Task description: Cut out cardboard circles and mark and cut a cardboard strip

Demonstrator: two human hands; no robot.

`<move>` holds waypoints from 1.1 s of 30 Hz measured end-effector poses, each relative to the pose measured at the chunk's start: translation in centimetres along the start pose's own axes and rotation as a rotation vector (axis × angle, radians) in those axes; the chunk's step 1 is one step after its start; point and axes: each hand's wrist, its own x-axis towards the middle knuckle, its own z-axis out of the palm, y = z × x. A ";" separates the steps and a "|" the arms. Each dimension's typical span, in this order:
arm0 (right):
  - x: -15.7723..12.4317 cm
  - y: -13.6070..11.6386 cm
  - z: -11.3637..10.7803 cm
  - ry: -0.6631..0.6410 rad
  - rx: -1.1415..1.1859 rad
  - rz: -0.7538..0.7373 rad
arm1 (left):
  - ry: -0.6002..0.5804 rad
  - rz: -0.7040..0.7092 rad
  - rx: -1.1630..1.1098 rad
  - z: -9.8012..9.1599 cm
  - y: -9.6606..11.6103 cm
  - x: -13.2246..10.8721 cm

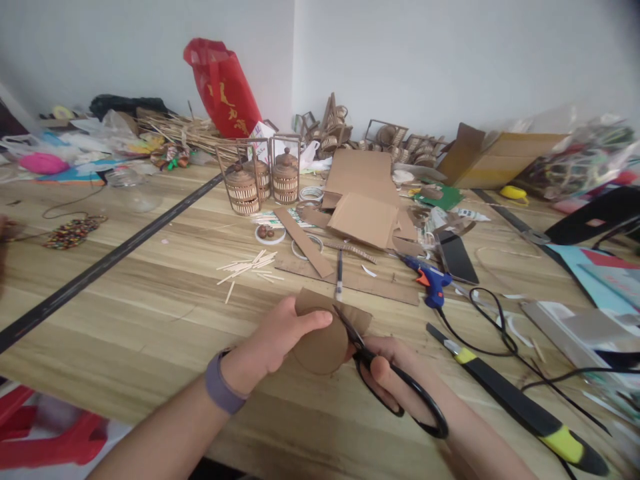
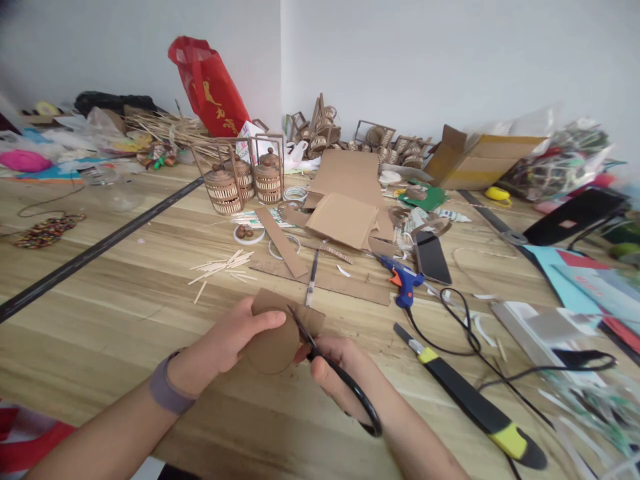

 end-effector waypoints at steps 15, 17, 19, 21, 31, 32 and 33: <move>0.1 0.6 -0.1 0.007 -0.027 0.023 | 0.014 0.030 0.157 -0.3 -0.6 0.2; 0.0 0.6 -0.1 0.013 -0.035 0.021 | 0.024 0.033 0.168 -0.3 -0.5 0.2; 0.0 0.6 -0.1 0.010 -0.036 0.028 | 0.026 0.036 0.169 -0.3 -0.5 0.2; -0.1 0.6 0.0 0.004 -0.031 0.033 | 0.025 0.029 0.169 -0.3 -0.5 0.2; -0.3 0.5 -0.1 0.007 -0.028 0.070 | 0.003 0.028 0.180 -0.4 -0.6 0.3; -0.3 0.5 -0.1 0.009 -0.030 0.070 | -0.004 0.033 0.180 -0.4 -0.6 0.3; -0.3 0.5 -0.1 0.008 -0.031 0.070 | -0.012 0.037 0.177 -0.4 -0.5 0.3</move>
